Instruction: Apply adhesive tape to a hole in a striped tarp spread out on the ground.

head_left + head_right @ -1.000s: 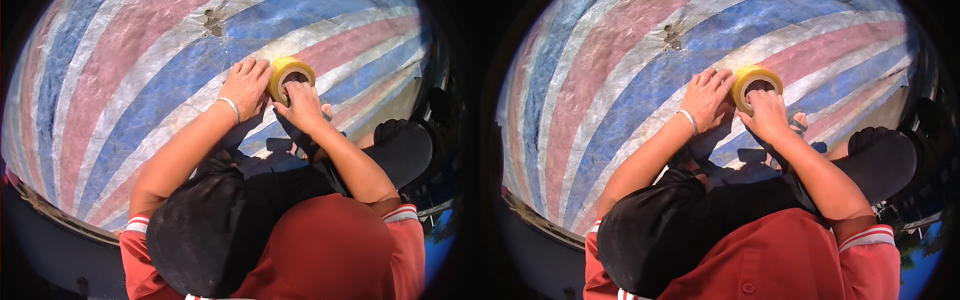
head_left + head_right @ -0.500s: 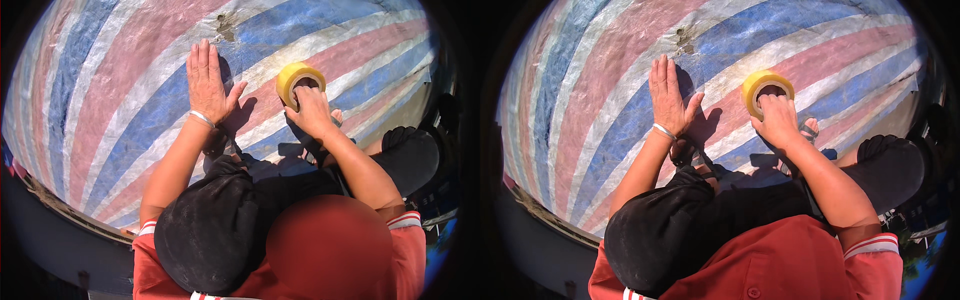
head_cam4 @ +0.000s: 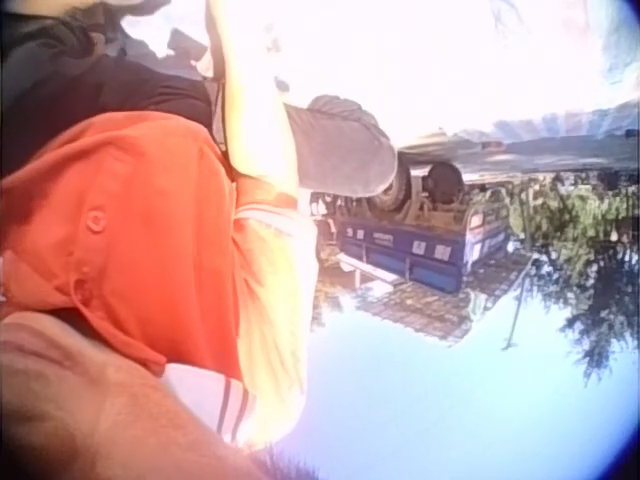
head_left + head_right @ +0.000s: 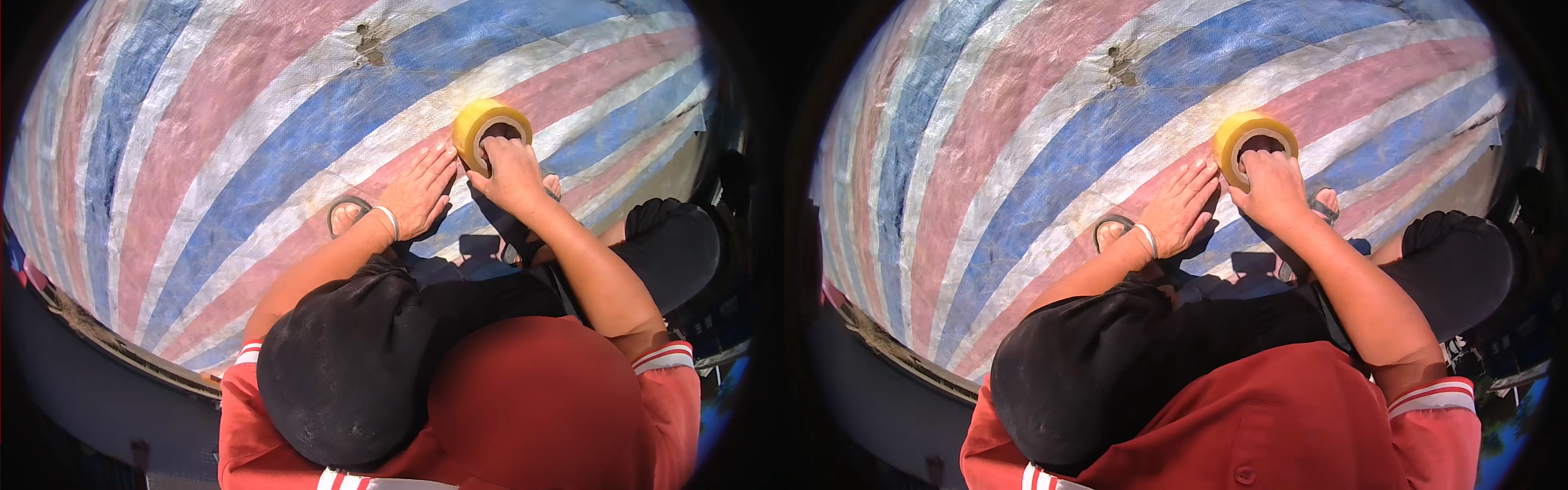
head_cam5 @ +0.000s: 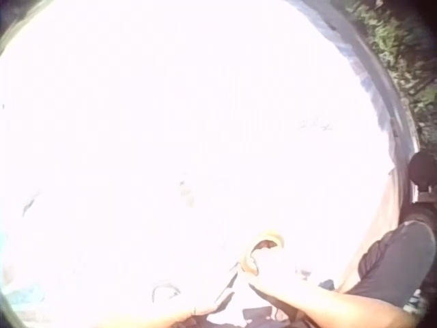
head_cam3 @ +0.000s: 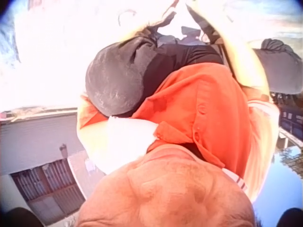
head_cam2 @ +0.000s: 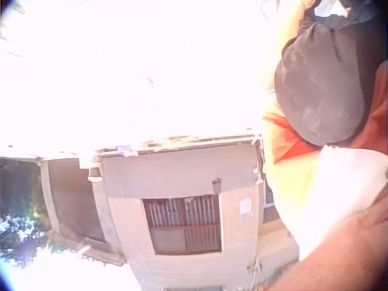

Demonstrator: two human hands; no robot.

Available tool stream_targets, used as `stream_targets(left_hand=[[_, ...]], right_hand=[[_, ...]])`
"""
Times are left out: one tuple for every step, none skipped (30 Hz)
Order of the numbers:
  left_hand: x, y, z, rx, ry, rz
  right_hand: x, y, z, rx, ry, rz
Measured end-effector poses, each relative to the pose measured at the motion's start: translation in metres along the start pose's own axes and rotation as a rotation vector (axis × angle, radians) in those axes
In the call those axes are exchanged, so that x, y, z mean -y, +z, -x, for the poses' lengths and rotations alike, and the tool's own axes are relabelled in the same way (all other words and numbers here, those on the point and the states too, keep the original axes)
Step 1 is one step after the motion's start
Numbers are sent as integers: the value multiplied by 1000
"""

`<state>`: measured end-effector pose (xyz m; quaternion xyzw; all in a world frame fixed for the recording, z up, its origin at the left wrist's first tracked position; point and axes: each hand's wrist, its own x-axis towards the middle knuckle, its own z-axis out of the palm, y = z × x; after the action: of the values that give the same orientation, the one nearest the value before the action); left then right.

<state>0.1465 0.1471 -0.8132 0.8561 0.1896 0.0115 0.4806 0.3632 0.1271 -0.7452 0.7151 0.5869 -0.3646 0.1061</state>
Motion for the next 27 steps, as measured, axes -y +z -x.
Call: stream_targets(left_hand=[[7, -5, 4, -1, 4, -1], [11, -15, 9, -69, 42, 35], [11, -30, 12, -134, 76, 73], [15, -44, 8, -221, 17, -71], [16, -60, -2, -283, -96, -175], [22, -70, -11, -345, -210, -285], [36, -66, -13, -267, -233, -369], [44, -64, -15, -193, -250, -450], [47, -60, -13, -128, -235, -473], [50, -57, -10, -131, -229, -476], [47, -51, -7, -81, -213, -474], [44, -49, -8, -39, -197, -480], [30, -42, -4, 49, -150, -429], [25, -32, 2, 68, -64, -211], [18, -22, 5, 1, -15, -95], [13, -14, 8, -59, 30, 30], [9, -15, 3, -197, -17, 111], [0, -18, -2, -330, -75, 201], [-4, -21, -13, -439, -173, 301], [-7, -27, -20, -513, -242, 333], [-7, -32, -28, -542, -240, 389], [-7, -38, -35, -571, -235, 444], [-6, -42, -38, -577, -238, 450], [-4, -48, -40, -592, -174, 407], [-4, -54, -42, -607, -110, 363], [-4, -61, -44, -612, -106, 362], [-4, -69, -45, -569, -60, 333]], right_hand=[[1, 0, 0, -2, 2, 19], [1, 1, 1, 0, 3, 33], [1, 1, 3, 7, 4, 28], [-1, 1, 4, -16, -3, 25], [-1, 0, 5, -42, -12, 21], [1, 0, 4, -43, -12, 15], [3, -1, 4, -38, -16, 14], [2, -3, 4, -36, -15, 18], [2, -2, 3, -42, -11, 18], [4, 2, 1, -61, -28, 14], [3, 6, 4, -71, -40, 15], [0, 5, 7, -77, -38, 23], [-2, 4, 11, -46, -36, 42], [-3, 2, 6, -34, -42, 62], [-5, 6, 5, -40, -46, 71], [-4, 6, 3, -43, -41, 79], [-4, 7, 4, -90, -82, 60], [-4, 9, 10, -124, -123, 38], [-6, 8, 13, -181, -144, 41], [-4, 6, 20, -165, -151, 41], [-8, 5, 21, -191, -129, -10], [-10, 3, 21, -217, -106, -62], [-9, -1, 24, -245, -118, -82], [-6, -6, 26, -241, -120, -76], [-3, -10, 28, -270, -155, -97], [0, -16, 30, -306, -190, -119], [3, -22, 30, -310, -209, -129]])
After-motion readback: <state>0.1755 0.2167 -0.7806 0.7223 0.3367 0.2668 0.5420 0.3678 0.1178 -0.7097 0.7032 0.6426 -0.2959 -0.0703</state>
